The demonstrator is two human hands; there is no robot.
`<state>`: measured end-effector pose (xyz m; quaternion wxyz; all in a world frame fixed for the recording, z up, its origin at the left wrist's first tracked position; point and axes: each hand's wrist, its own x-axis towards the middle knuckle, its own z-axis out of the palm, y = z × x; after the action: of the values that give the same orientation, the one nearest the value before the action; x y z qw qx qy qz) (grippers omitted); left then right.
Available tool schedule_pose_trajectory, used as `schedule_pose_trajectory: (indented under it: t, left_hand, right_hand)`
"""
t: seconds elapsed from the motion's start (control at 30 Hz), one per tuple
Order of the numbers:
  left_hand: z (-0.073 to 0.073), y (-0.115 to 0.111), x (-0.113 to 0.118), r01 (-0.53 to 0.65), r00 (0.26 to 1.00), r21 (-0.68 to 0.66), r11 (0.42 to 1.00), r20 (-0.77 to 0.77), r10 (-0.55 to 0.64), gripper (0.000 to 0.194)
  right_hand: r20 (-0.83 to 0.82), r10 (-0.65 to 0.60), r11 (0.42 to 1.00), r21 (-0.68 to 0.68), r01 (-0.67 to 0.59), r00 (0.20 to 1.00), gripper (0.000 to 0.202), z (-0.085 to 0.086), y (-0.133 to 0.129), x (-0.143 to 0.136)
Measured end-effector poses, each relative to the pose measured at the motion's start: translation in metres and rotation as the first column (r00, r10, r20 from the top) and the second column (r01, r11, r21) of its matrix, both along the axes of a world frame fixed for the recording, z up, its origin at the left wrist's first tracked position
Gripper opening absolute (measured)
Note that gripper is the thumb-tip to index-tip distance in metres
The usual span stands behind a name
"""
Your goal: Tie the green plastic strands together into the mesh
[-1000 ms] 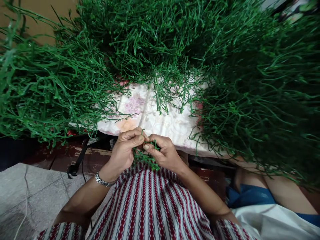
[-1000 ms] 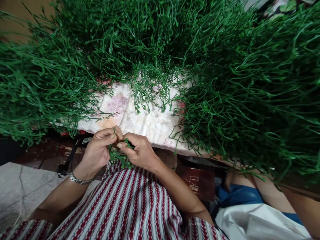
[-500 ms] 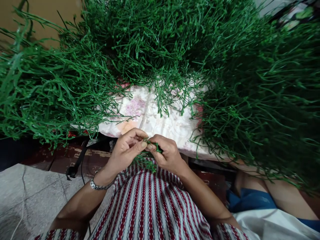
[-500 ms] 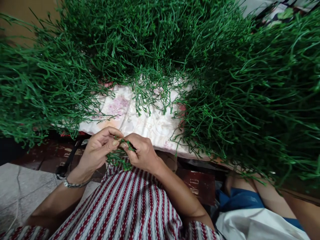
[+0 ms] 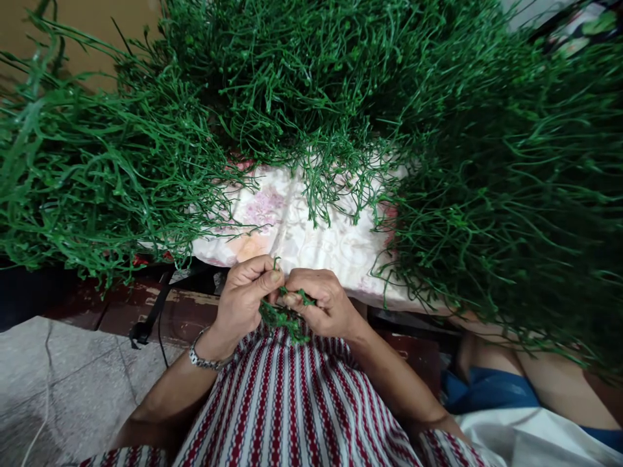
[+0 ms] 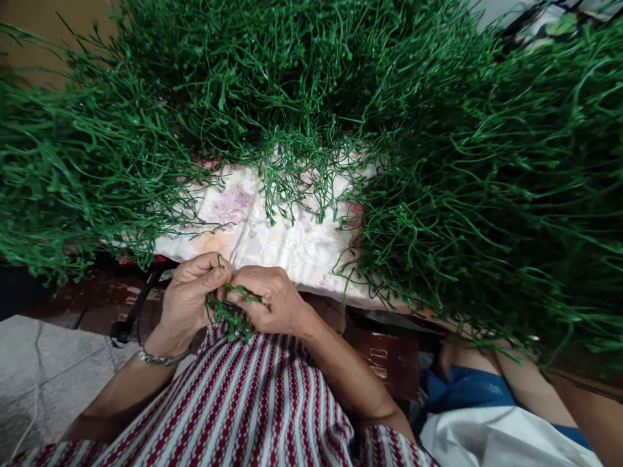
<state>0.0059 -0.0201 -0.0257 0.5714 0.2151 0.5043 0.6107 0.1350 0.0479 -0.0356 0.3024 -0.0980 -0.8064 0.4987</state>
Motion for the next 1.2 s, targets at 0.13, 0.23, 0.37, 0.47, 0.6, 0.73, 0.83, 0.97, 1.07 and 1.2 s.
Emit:
schedule_pose_trajectory:
  t: [0.13, 0.23, 0.37, 0.47, 0.6, 0.73, 0.83, 0.97, 1.07, 1.2]
  left_hand:
    - [0.004, 0.002, 0.000, 0.045, 0.996, 0.021, 0.999, 0.079, -0.047, 0.031]
    - [0.006, 0.004, -0.008, -0.063, 0.993, 0.076, 0.995, 0.103, 0.055, 0.026]
    - [0.012, 0.006, -0.020, -0.137, 0.988, 0.181, 0.974, -0.049, 0.148, 0.019]
    - [0.013, 0.010, -0.021, 0.038, 0.989, 0.090, 0.995, -0.143, -0.025, 0.023]
    - [0.006, 0.019, -0.018, -0.017, 0.985, 0.049, 0.999, -0.168, 0.025, 0.027]
    - [-0.001, 0.022, -0.015, -0.004, 0.967, 0.051, 0.999, -0.252, 0.017, 0.026]
    - [-0.005, 0.022, -0.013, 0.031, 0.950, 0.069, 0.997, -0.312, -0.008, 0.025]
    - [-0.008, 0.022, -0.009, 0.054, 0.946, 0.070, 0.996, -0.324, -0.029, 0.027]
    - [-0.010, 0.021, -0.005, 0.020, 0.940, 0.048, 0.999, -0.341, -0.002, 0.025]
    - [-0.010, 0.022, 0.004, -0.050, 0.936, 0.088, 0.995, -0.343, 0.077, 0.023]
  right_hand:
    - [-0.070, 0.103, 0.985, -0.130, -0.111, 0.992, 0.019, -0.001, 0.003, 0.000]
    - [-0.121, 0.193, 0.973, -0.100, -0.206, 0.974, 0.018, 0.000, 0.000, 0.003]
    - [-0.186, 0.138, 0.987, -0.054, -0.151, 0.973, 0.017, 0.010, 0.004, 0.016]
    - [-0.075, -0.117, 0.993, 0.007, 0.117, 0.990, 0.011, 0.019, 0.019, 0.028]
    - [0.005, -0.279, 0.959, 0.053, 0.279, 0.960, 0.013, 0.022, 0.033, 0.037]
    - [0.056, -0.370, 0.918, 0.175, 0.356, 0.927, 0.011, 0.018, 0.029, 0.035]
    - [0.142, -0.324, 0.893, 0.373, 0.253, 0.935, 0.010, 0.019, 0.023, 0.028]
    - [0.277, -0.276, 0.871, 0.478, 0.118, 0.920, 0.015, 0.014, 0.014, 0.019]
    - [0.270, -0.202, 0.933, 0.346, 0.101, 0.941, 0.020, 0.002, 0.005, 0.014]
    - [0.287, -0.294, 0.947, 0.217, 0.237, 0.912, 0.020, -0.011, -0.009, 0.008]
